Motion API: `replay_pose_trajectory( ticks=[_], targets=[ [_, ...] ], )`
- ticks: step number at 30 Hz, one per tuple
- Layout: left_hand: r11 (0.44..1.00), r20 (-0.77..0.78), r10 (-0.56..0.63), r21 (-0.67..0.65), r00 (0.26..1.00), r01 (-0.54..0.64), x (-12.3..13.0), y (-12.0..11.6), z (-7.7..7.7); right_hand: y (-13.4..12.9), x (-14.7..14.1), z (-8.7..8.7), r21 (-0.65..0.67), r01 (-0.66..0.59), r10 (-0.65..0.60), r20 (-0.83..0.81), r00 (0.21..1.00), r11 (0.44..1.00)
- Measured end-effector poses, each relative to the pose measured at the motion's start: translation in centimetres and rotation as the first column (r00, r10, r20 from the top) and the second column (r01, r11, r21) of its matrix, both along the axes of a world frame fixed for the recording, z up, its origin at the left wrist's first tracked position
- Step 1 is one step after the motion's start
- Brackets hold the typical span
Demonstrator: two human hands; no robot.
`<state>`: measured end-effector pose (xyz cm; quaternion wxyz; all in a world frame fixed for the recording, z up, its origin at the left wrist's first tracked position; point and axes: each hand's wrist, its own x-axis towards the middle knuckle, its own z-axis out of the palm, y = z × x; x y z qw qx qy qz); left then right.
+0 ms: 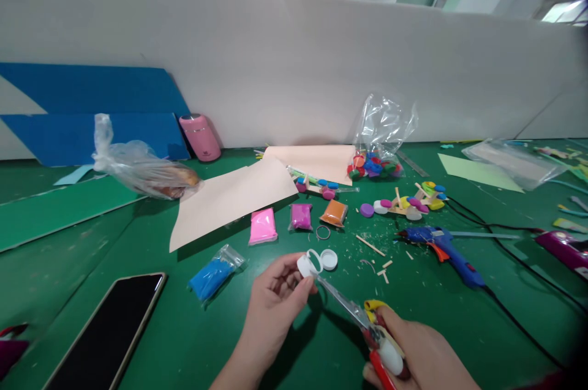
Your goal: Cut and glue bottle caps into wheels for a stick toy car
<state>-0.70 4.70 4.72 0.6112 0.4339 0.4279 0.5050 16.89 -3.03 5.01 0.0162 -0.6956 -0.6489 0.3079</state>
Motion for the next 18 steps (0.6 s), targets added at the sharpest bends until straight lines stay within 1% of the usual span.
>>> replay_pose_trajectory(
  ticks=[3,8,13,18],
  targets=[
    [1.0,-0.02,-0.002,0.019,1.0,0.002,-0.04,-0.02,0.0,-0.02,0.0,0.02,-0.019,0.001,-0.001,-0.006,1.0,1.0],
    [0.996,-0.129,-0.073,0.047,0.989,0.08,-0.63,0.14,-0.08,0.03,0.08,-0.04,-0.019,-0.001,0.001,0.003,1.0,1.0],
    [0.992,-0.175,-0.079,0.08,0.981,0.094,-0.9,0.17,-0.4,0.05,0.1,-0.11,0.001,-0.006,0.006,0.004,1.0,1.0],
    [0.993,-0.179,-0.068,0.079,0.982,0.083,-0.72,0.19,-0.41,0.0,0.33,-0.4,-0.022,-0.011,0.01,-0.013,1.0,1.0]
  ],
)
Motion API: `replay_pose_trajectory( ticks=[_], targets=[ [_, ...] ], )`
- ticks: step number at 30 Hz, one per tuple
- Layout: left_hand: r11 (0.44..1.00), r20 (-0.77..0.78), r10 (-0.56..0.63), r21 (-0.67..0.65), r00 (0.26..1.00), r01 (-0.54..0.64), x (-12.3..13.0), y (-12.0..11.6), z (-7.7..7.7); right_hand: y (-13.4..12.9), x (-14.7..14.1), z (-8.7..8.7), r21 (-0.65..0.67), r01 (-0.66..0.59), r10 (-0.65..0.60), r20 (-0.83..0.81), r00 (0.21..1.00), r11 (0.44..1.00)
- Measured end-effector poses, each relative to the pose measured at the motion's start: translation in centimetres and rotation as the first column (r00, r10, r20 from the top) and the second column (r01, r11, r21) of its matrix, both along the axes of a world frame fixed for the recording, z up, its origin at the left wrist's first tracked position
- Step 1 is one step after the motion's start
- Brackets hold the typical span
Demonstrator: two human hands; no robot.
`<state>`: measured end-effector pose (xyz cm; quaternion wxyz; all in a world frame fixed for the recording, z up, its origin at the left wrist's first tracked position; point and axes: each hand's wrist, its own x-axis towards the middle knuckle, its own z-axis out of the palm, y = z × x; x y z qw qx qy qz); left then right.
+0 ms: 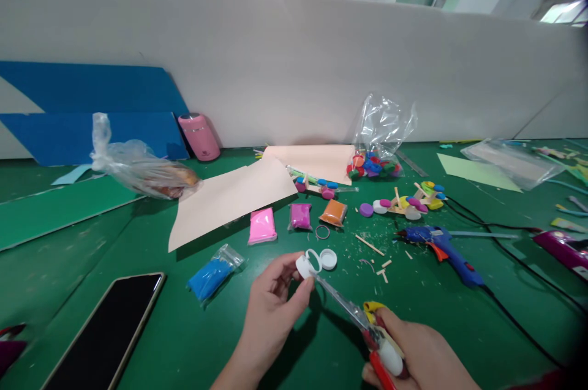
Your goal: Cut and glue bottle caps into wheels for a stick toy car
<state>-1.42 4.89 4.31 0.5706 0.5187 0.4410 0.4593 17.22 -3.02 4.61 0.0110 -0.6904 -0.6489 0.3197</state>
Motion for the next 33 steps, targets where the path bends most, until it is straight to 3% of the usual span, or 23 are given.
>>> replay_pose_trajectory(
  ticks=[5,11,24,33],
  targets=[
    [0.997,0.124,0.061,-0.053,0.99,-0.055,0.4,0.0,0.3,-0.1,0.1,-0.4,0.001,0.01,-0.01,-0.028,1.0,1.0],
    [0.985,0.291,0.024,-0.169,0.956,0.027,0.4,0.1,0.5,-0.1,-0.1,-0.2,0.019,0.011,-0.011,-0.016,1.0,1.0],
    [0.987,0.25,0.055,-0.159,0.967,-0.015,0.4,-0.1,0.8,-0.2,-0.1,0.5,0.103,-0.003,0.005,-0.016,1.0,0.995],
    [0.987,0.248,0.038,-0.164,0.968,0.003,0.4,0.1,0.6,-0.1,0.0,0.7,0.051,-0.018,0.02,-0.038,0.999,0.999]
  ],
)
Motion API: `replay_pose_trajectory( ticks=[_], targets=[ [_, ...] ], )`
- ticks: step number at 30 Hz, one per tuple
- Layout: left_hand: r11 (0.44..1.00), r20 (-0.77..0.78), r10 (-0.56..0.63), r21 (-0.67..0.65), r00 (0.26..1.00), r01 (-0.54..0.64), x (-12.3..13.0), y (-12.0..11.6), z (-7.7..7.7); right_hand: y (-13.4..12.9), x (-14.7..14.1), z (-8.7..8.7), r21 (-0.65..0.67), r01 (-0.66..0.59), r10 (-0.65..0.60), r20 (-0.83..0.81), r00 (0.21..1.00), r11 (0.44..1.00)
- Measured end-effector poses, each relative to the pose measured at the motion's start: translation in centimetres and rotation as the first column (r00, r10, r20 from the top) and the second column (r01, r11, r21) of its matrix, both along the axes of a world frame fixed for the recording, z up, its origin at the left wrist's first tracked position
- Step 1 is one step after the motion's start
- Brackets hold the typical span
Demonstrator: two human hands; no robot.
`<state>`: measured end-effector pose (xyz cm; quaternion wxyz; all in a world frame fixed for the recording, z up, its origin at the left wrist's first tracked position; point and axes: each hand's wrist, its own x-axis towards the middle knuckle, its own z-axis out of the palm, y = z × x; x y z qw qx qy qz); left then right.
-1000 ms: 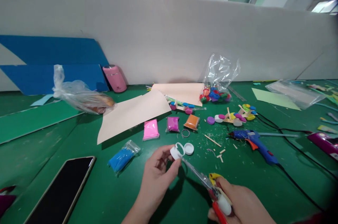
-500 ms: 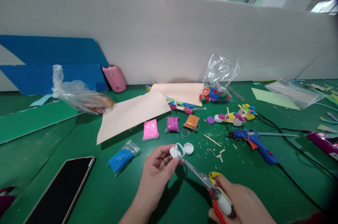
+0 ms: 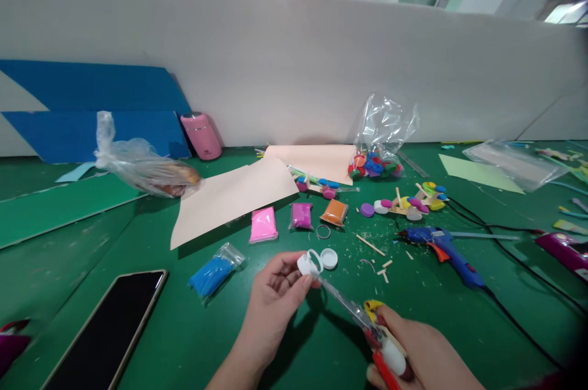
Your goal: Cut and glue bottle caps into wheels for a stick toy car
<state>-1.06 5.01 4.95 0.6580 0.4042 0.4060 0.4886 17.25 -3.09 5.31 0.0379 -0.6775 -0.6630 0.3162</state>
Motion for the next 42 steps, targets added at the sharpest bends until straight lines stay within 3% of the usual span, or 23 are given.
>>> replay_pose_trajectory(
  ticks=[8,14,21,27,31,42],
  targets=[
    [0.992,-0.089,0.1,0.081,0.991,-0.093,0.34,-0.48,0.09,0.07,-0.18,-0.21,-0.011,-0.001,0.001,0.043,0.999,1.0],
    [0.996,-0.155,0.041,0.088,0.987,-0.028,-0.01,-0.34,-0.21,0.17,-0.07,-0.43,-0.011,-0.016,0.017,0.053,0.998,1.0],
    [0.989,-0.159,0.111,0.117,0.981,-0.092,0.34,-0.5,-0.67,0.2,0.08,-0.64,-0.054,-0.005,0.009,0.079,0.997,0.999],
    [0.994,-0.07,0.104,0.053,0.992,-0.1,0.41,-0.4,-0.42,0.32,-0.09,-0.37,-0.062,0.01,-0.006,0.067,0.998,0.998],
    [0.999,-0.002,0.015,-0.038,1.0,-0.015,0.16,-0.17,-0.19,0.26,-0.05,-0.41,-0.062,0.006,-0.001,0.078,0.997,0.998],
    [1.0,0.014,-0.024,-0.019,1.0,0.024,-0.05,-0.2,-0.23,0.32,-0.16,-0.22,-0.069,0.006,-0.001,0.073,0.997,0.998]
  ],
)
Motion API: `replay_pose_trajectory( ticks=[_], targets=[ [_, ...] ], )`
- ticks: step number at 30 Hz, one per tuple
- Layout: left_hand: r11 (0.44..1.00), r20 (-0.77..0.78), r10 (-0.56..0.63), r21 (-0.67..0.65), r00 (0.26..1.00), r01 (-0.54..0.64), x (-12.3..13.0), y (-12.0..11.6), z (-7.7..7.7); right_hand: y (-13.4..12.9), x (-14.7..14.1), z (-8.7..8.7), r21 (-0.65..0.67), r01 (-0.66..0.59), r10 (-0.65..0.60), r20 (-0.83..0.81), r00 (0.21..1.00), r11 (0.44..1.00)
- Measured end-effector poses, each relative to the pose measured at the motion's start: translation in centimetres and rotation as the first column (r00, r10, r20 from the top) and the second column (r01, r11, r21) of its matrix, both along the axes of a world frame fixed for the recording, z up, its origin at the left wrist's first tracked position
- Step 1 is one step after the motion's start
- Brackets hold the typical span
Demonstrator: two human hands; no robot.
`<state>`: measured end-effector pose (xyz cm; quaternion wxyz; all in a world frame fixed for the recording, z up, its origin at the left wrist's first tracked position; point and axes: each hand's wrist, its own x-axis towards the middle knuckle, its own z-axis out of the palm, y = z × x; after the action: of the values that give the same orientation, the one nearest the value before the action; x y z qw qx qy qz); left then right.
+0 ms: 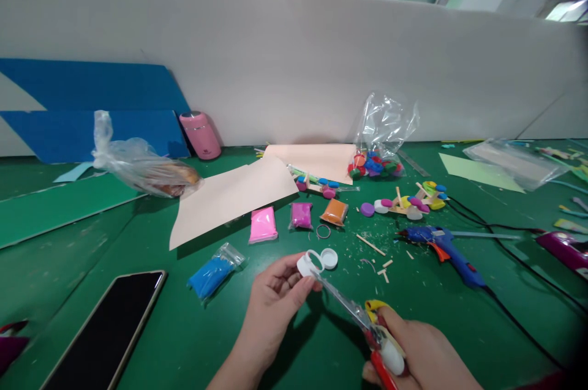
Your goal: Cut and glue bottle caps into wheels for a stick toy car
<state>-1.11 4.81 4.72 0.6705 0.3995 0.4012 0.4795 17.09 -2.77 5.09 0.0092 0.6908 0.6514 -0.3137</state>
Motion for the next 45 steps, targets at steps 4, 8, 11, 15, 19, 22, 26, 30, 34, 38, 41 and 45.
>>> replay_pose_trajectory(
  ticks=[4,8,11,15,19,22,26,30,34,38,41,45],
  targets=[
    [1.0,-0.015,0.017,-0.007,1.0,-0.018,-0.08,0.1,0.04,-0.05,0.07,0.14,0.061,-0.004,0.004,0.008,1.0,0.998],
    [0.999,-0.047,0.044,0.011,0.998,-0.044,0.07,0.03,0.04,-0.24,0.09,0.0,0.08,-0.01,0.008,0.024,1.0,0.997],
    [0.994,-0.077,0.096,0.059,0.992,-0.092,0.29,-0.11,-0.14,-0.39,0.18,-0.2,0.091,-0.012,0.009,0.028,1.0,0.996],
    [0.992,-0.111,0.091,0.102,0.99,-0.08,0.22,-0.09,-0.35,-0.35,0.26,-0.33,0.075,-0.004,0.003,0.02,1.0,0.997],
    [0.996,-0.134,0.017,0.093,0.991,-0.005,-0.06,0.08,-0.29,-0.2,0.26,-0.39,0.052,-0.004,0.004,0.007,1.0,0.999],
    [0.994,-0.103,0.044,0.106,0.994,-0.033,0.06,-0.02,-0.21,-0.15,0.27,-0.46,0.03,-0.007,0.007,0.0,1.0,1.0],
    [0.993,-0.043,0.062,0.102,0.997,-0.058,0.41,-0.23,-0.11,-0.07,0.28,-0.51,0.011,-0.007,0.007,0.005,1.0,1.0],
    [0.994,-0.033,0.056,0.1,0.998,-0.052,0.34,-0.14,-0.35,-0.08,0.19,-0.41,0.04,-0.008,0.007,0.009,1.0,0.999],
    [0.992,-0.084,0.021,0.128,0.996,-0.01,0.03,0.05,-0.8,-0.26,0.16,-0.33,0.046,-0.004,0.003,0.02,1.0,0.999],
    [0.993,-0.11,-0.009,0.119,0.994,0.022,-0.13,0.04,-0.71,-0.34,0.24,-0.33,0.047,-0.007,0.007,0.009,1.0,0.999],
    [0.993,-0.118,-0.023,0.115,0.993,0.037,-0.19,-0.07,-0.41,-0.23,0.26,-0.34,0.036,-0.009,0.009,0.003,1.0,0.999],
    [0.993,-0.129,-0.026,0.11,0.991,0.04,-0.2,-0.14,-0.28,-0.06,0.29,-0.47,0.025,-0.002,0.001,0.016,1.0,1.0]
  ],
)
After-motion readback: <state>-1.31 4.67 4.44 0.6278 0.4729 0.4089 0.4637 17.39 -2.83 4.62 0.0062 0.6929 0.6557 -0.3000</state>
